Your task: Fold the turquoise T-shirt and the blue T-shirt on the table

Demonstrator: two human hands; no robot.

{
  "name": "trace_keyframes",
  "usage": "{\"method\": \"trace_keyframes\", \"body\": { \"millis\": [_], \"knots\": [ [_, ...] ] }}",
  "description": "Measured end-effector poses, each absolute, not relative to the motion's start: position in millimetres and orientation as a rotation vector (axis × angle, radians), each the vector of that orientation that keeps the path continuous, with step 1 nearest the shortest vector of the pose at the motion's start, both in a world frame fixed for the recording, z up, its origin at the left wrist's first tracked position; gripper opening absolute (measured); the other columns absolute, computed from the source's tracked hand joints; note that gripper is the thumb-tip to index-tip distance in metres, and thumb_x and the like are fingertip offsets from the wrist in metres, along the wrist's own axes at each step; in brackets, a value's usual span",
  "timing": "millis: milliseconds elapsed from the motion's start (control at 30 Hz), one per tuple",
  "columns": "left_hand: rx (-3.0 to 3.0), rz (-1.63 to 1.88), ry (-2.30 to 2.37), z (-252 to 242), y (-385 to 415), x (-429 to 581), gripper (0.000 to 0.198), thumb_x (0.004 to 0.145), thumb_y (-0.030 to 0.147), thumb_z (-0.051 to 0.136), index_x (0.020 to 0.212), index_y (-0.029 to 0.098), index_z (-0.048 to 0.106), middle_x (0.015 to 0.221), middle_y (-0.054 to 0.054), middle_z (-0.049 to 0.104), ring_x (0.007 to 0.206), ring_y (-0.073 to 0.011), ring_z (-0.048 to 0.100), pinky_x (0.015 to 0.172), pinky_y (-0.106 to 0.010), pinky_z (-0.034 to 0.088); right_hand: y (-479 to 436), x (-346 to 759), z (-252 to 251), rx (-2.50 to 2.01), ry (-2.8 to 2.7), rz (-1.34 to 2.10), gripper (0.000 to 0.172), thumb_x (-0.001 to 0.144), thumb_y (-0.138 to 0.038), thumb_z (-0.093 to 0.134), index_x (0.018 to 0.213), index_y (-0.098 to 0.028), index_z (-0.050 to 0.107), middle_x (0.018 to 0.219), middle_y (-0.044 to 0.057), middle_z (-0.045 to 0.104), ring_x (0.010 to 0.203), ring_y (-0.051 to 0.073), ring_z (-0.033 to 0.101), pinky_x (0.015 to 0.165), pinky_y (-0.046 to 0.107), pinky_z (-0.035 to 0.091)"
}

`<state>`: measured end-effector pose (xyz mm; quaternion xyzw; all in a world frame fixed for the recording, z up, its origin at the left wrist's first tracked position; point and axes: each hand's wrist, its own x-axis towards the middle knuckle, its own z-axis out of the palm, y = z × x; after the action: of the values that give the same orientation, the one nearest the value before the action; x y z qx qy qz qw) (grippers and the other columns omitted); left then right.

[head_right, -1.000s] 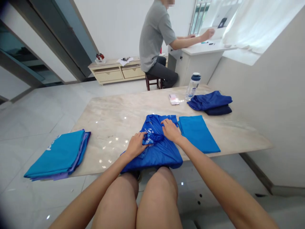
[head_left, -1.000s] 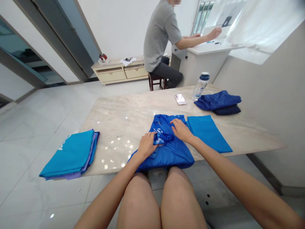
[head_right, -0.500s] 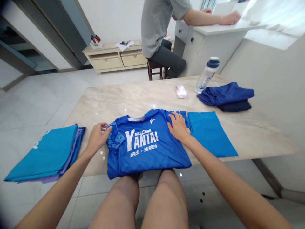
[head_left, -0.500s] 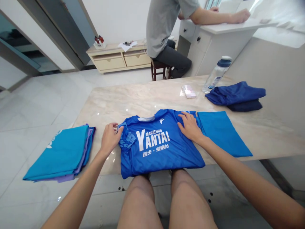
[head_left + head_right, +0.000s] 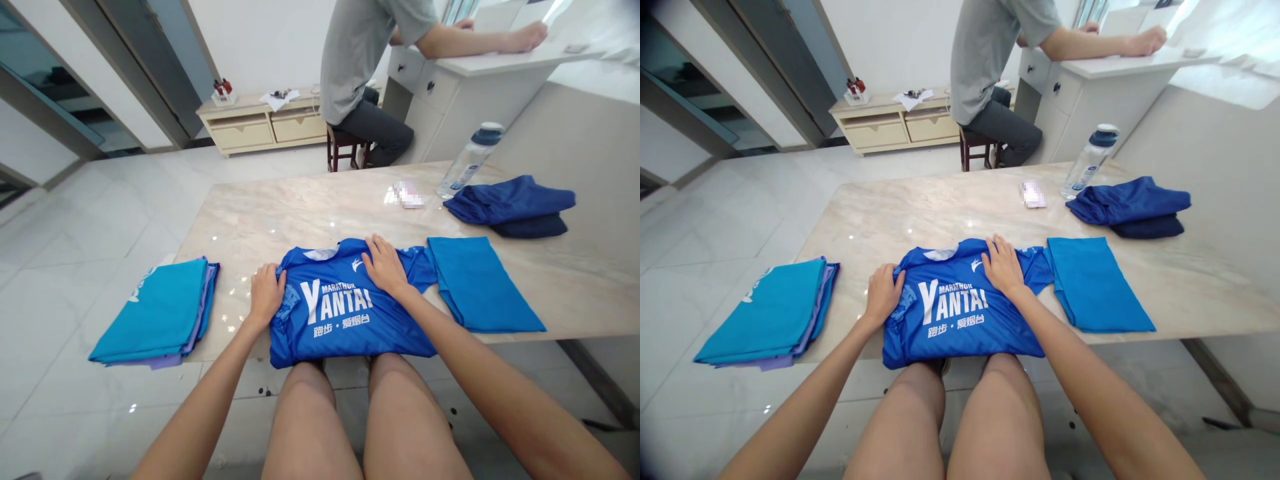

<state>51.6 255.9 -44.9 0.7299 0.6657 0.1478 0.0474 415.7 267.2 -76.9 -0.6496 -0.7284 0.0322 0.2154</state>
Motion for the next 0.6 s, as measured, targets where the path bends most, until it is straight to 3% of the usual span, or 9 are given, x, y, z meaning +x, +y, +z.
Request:
{"method": "trace_keyframes", "body": {
  "millis": [200, 333, 467, 600],
  "knots": [
    [2.275, 0.361, 1.942, -34.1, 188.3, 52.7, 0.028, 0.112, 0.035, 0.042, 0.122, 0.019, 0.064, 0.12, -0.016, 0.071, 0.113, -0.0342, 0.07, 0.099, -0.046, 0.054, 182.4, 430.5, -68.7, -1.812, -1.947, 0.077, 0.053, 0.113, -0.038, 0.038, 0.155, -0.015, 0.06, 0.14, 0.02, 0.067, 0.13, 0.035, 0.06, 0.117, 0.052, 0.049],
    [2.269, 0.131, 1.82, -18.6, 155.4, 46.8, 0.026, 0.111, 0.031, 0.041, 0.122, 0.022, 0.063, 0.125, -0.015, 0.07, 0.113, -0.0325, 0.071, 0.093, -0.042, 0.054, 153.2, 441.9, -60.7, -1.964, -1.875, 0.144, 0.044, 0.107, -0.027, 0.047, 0.145, -0.019, 0.067, 0.128, 0.018, 0.073, 0.119, 0.037, 0.063, 0.104, 0.054, 0.052],
    [2.027, 0.108, 1.771, -0.1, 145.1, 35.7, 0.018, 0.104, 0.03, 0.053, 0.114, 0.022, 0.065, 0.125, -0.016, 0.074, 0.12, -0.0329, 0.072, 0.098, -0.041, 0.053, 150.3, 443.7, -42.9, -2.101, -1.891, 0.354, 0.037, 0.098, -0.03, 0.067, 0.133, -0.021, 0.072, 0.126, 0.016, 0.077, 0.122, 0.037, 0.067, 0.103, 0.052, 0.051],
    [1.905, 0.105, 1.761, 15.6, 153.1, 23.8, 0.016, 0.089, 0.035, 0.07, 0.097, 0.021, 0.069, 0.108, -0.016, 0.08, 0.109, -0.0366, 0.076, 0.093, -0.042, 0.055, 155.1, 436.6, -23.4, -2.118, -1.938, 0.475, 0.033, 0.093, -0.032, 0.078, 0.123, -0.02, 0.075, 0.114, 0.013, 0.081, 0.115, 0.035, 0.073, 0.101, 0.047, 0.052]
  ]
}}
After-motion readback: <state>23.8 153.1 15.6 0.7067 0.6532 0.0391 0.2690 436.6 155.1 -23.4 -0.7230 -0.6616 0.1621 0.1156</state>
